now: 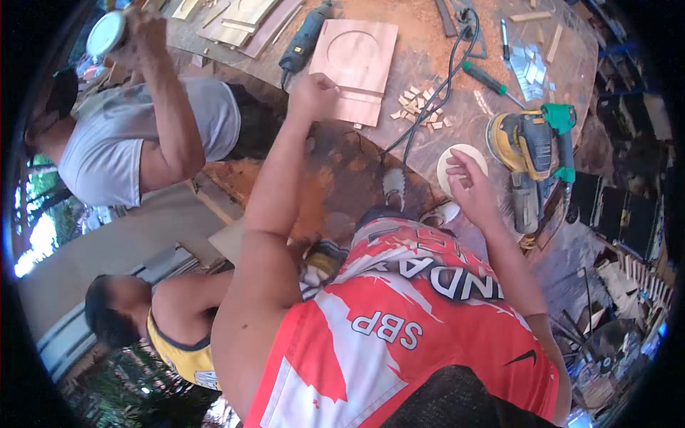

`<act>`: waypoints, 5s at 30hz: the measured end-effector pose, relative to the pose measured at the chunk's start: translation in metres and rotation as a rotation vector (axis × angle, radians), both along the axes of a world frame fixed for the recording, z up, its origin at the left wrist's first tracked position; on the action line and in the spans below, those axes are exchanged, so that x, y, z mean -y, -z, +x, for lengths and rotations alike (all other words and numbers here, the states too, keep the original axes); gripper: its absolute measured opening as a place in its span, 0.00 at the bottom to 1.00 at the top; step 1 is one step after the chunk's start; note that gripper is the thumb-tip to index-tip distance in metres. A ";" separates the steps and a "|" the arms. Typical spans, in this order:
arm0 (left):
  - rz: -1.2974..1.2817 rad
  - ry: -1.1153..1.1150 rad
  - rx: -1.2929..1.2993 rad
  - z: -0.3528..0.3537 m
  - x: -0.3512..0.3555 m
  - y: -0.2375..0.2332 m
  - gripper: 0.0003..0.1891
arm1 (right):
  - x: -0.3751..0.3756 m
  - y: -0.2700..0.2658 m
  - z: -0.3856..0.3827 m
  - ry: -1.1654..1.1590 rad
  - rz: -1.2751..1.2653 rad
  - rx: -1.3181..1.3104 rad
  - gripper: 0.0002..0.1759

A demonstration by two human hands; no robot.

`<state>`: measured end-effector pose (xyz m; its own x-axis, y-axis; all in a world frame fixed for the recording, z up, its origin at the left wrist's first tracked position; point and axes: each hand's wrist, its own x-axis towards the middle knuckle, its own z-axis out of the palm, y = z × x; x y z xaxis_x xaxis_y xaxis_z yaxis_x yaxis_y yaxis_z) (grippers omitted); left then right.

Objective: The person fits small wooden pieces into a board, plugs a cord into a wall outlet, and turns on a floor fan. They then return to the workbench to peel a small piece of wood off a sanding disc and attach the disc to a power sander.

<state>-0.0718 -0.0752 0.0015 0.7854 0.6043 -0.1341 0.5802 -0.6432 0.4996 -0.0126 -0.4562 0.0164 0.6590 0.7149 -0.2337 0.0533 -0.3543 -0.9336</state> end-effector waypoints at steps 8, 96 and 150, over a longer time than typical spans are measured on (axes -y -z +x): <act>-0.101 0.061 -0.184 0.024 -0.021 0.002 0.13 | 0.004 0.038 0.002 0.237 0.120 -0.003 0.24; -0.985 0.398 0.179 0.013 0.249 0.046 0.07 | 0.036 0.038 -0.008 0.326 -0.132 0.621 0.14; 0.042 0.820 0.543 0.023 0.223 0.076 0.35 | -0.001 0.067 0.003 0.219 -0.498 0.817 0.08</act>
<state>-0.0490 -0.2986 -0.0741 0.9118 -0.1593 0.3784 -0.3556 -0.7671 0.5340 -0.0095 -0.4548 -0.0503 0.8582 0.5010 0.1115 0.5027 -0.7767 -0.3795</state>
